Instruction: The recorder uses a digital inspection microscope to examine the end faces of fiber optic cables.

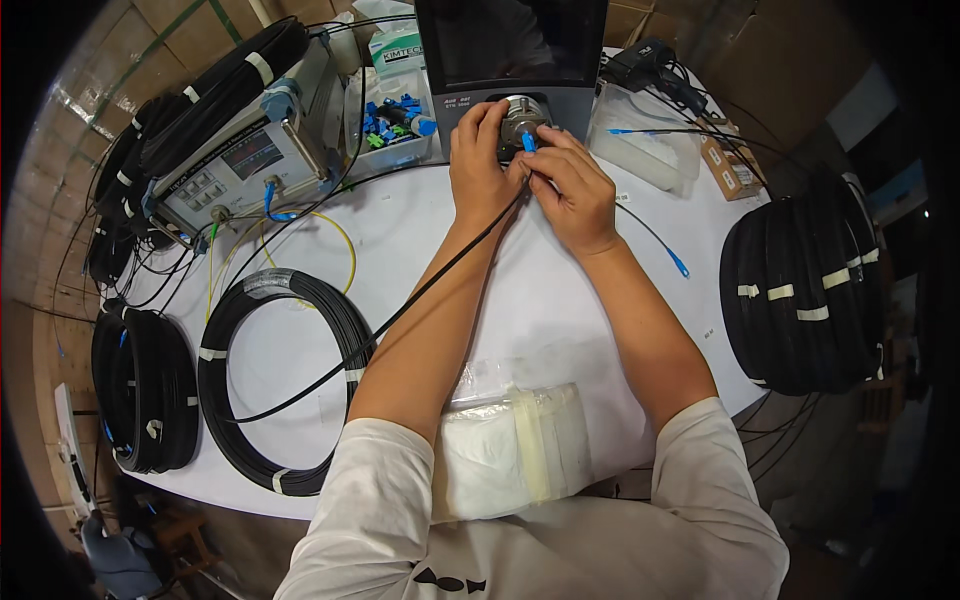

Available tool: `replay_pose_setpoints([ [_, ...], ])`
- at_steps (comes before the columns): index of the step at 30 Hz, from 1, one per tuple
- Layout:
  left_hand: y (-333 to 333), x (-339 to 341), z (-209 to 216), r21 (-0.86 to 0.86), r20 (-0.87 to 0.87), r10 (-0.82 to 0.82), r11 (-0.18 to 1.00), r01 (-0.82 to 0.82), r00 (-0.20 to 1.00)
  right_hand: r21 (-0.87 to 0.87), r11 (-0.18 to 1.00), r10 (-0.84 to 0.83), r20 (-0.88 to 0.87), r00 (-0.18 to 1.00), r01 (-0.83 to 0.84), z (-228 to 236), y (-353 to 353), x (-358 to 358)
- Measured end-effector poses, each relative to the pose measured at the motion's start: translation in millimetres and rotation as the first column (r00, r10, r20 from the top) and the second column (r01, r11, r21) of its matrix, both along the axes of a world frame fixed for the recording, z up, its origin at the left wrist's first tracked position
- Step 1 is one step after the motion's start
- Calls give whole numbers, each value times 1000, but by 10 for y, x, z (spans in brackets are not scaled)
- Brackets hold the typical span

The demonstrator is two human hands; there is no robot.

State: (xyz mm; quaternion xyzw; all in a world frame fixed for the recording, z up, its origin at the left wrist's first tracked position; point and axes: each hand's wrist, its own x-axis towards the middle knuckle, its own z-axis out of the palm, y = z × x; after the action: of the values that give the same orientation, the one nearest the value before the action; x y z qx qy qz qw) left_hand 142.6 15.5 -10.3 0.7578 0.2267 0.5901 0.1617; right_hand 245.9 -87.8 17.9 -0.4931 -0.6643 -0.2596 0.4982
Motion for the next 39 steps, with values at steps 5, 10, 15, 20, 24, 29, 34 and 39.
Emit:
replay_pose_setpoints([
  [5,21,0,-4,-19,-6,-14,1000,14,1000,-20,999,35,-76,997,-36,-75,15,5],
  [10,30,3,-23,-4,-6,-9,1000,9,1000,-45,998,47,-117,992,-52,-112,7,3],
  [15,17,2,-16,2,-4,-5,1000,5,1000,-40,999,5,-67,998,-8,-41,-17,-7],
  [20,-22,-21,-9,-10,-15,10,1000,-10,1000,-58,998,-46,-122,991,40,48,-28,-81],
  [24,-46,-16,21,-30,-2,-14,999,14,1000,-40,997,-76,-113,991,71,83,10,-25],
  [29,-11,-13,20,-48,-38,-14,999,12,999,-53,996,-72,-97,993,68,46,54,-11],
  [34,0,-11,14,-36,-31,-22,999,21,999,-59,995,-80,-65,995,77,79,90,-7],
  [39,-40,-62,23,-70,-55,-41,997,37,998,-34,994,-111,-209,972,106,-47,103,2],
])
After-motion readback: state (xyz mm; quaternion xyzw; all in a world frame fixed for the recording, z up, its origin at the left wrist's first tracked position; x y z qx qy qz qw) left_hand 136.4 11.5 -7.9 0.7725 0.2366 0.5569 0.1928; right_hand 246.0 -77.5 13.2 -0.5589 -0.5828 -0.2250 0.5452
